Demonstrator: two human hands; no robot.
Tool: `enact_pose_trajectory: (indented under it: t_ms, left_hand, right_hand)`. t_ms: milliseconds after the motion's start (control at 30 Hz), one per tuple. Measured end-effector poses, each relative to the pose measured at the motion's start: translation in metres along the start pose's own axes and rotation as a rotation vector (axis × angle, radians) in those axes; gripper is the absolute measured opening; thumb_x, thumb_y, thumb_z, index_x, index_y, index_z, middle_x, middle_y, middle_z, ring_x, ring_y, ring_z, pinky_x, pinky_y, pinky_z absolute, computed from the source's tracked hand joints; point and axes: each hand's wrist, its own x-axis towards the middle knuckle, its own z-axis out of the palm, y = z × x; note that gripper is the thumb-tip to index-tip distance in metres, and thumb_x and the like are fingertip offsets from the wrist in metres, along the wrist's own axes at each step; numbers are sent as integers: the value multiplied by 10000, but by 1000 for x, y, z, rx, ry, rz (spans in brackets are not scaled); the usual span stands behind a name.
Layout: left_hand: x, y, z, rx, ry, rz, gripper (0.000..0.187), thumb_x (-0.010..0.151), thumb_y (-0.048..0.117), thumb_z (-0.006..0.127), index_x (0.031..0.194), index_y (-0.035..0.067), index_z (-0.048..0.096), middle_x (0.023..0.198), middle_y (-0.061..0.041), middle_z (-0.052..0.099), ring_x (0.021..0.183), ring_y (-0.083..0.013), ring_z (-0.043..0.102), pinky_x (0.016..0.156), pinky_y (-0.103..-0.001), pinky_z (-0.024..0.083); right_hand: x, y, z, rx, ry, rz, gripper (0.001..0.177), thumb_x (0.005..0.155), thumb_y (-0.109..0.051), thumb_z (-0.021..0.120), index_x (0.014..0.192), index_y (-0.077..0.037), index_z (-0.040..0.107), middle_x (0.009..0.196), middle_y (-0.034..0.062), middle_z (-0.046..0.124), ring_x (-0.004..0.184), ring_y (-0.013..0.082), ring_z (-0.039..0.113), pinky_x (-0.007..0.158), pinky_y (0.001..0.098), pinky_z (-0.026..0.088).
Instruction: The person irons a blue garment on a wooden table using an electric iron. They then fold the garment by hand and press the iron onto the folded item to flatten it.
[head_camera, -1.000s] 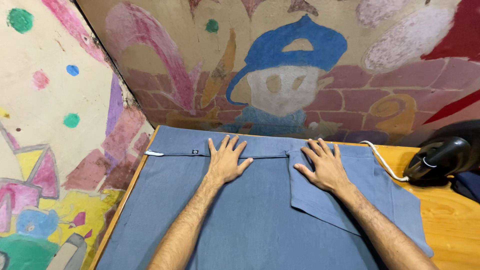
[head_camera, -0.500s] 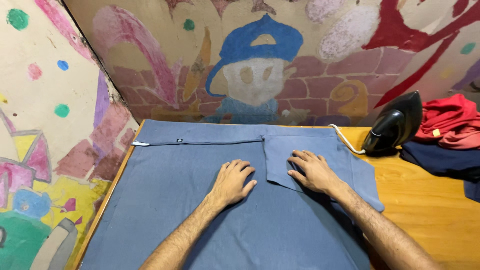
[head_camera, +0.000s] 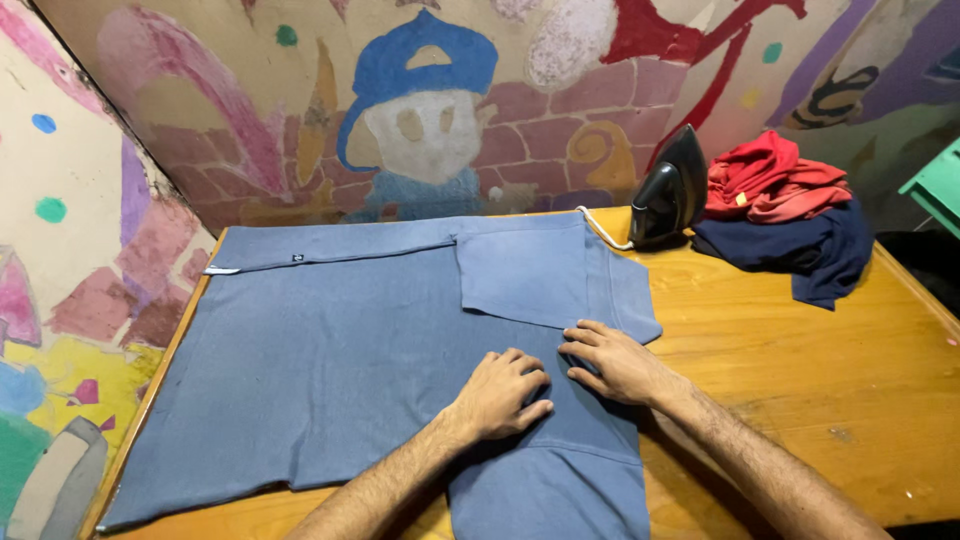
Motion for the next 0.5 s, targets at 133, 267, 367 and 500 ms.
enact_pose_trajectory:
  t_ms: [133, 267, 367, 500]
  left_hand:
    - [6, 39, 24, -13, -37, 71, 397, 911, 447, 703, 1106, 102, 726, 1227, -89, 676, 1178, -292, 584, 901, -466, 461]
    - [7, 71, 42, 9, -7, 138, 438, 912, 506, 690, 1095, 110, 724, 1203, -89, 669, 1153, -299, 586, 886, -470, 458]
    - [7, 92, 54, 25, 11, 109, 499, 910, 556, 671, 1122, 104, 693, 1207, -90, 655, 1124, -303, 582, 860, -478, 454]
    - [7, 116, 62, 46, 54, 91, 576, 912, 608, 668, 1180, 98, 673, 1212, -130, 628, 1107, -318, 573, 829, -479, 451]
  right_hand:
    - [-30, -4, 4, 11, 43, -18, 386, 913, -283, 700, 1244, -86, 676, 1401, 156, 601, 1343, 361, 496, 1088, 467, 422]
    - [-56, -9, 6, 68, 108, -5, 346, 912, -246, 692, 1216, -82, 697, 1382, 145, 623, 1335, 347, 525, 1071, 454, 441]
    - [-74, -9, 9, 72, 166, -35, 338, 878, -195, 704, 1193, -73, 707, 1349, 141, 639, 1325, 341, 540, 1075, 459, 447]
    - [-96, -8, 13, 97, 227, -3, 295, 845, -135, 736, 1134, -73, 731, 1268, 112, 672, 1291, 326, 567, 1063, 436, 479]
